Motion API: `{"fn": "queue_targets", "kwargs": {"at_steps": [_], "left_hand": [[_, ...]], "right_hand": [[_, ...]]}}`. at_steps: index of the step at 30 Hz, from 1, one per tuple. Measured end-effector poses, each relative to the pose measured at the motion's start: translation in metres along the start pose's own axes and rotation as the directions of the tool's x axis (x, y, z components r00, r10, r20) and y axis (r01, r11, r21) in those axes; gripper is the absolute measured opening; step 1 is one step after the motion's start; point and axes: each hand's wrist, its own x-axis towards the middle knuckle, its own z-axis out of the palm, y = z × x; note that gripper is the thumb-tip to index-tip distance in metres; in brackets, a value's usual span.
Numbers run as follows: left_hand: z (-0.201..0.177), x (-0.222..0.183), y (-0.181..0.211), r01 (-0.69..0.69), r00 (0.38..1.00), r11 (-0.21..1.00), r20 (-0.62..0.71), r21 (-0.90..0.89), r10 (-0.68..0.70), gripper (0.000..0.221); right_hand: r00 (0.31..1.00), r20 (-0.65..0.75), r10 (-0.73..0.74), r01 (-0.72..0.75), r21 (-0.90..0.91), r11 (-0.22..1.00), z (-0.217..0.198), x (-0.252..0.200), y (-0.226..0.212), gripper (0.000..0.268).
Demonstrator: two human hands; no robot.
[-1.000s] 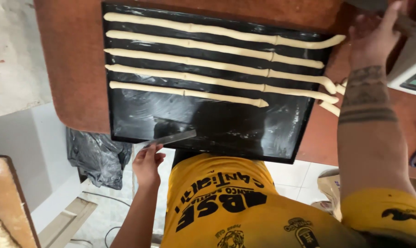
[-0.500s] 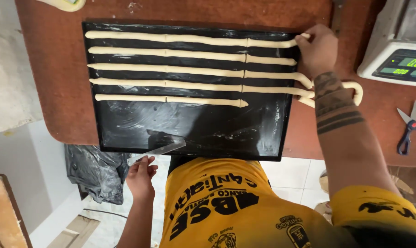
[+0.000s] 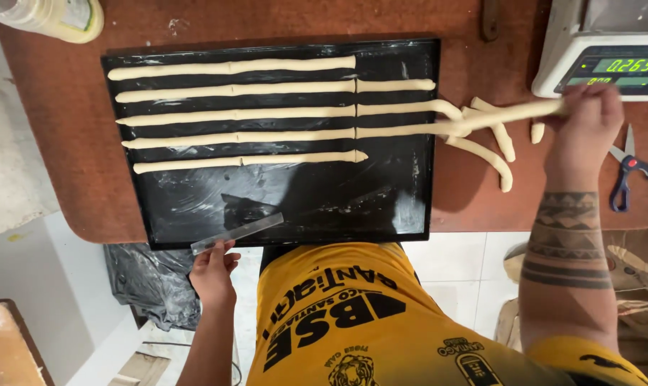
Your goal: Rolling dough into long strips, arranging them on a baking tray, and cutting them into smaller pieces using a scraper
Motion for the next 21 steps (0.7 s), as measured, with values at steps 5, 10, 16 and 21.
{"fn": "queue_targets", "kwargs": {"at_steps": [5,10,16,21], "left_hand": [[0.005,0.013,-0.016,-0.036,0.999,0.999,0.028,0.009,0.036,0.019],[0.007,0.012,-0.023,-0.193,0.977,0.979,0.076,-0.07,0.198,0.015],[0.001,-0.001,-0.013,-0.218,0.974,0.972,0.038,-0.084,0.221,0.012],[0.0,0.009,-0.032,-0.183,0.981,0.977,0.042,-0.109,0.188,0.011]], "right_hand": [[0.908,0.07,-0.413,0.332,-0.721,0.608,0.011,-0.03,0.032,0.025],[0.766,0.643,0.0,0.575,-0.685,0.447,0.083,-0.03,0.01,0.091],[0.74,0.672,-0.023,0.641,-0.695,0.326,0.097,-0.014,0.063,0.053],[0.681,0.727,0.086,0.383,-0.454,0.805,0.086,-0.022,-0.019,0.045]]}}
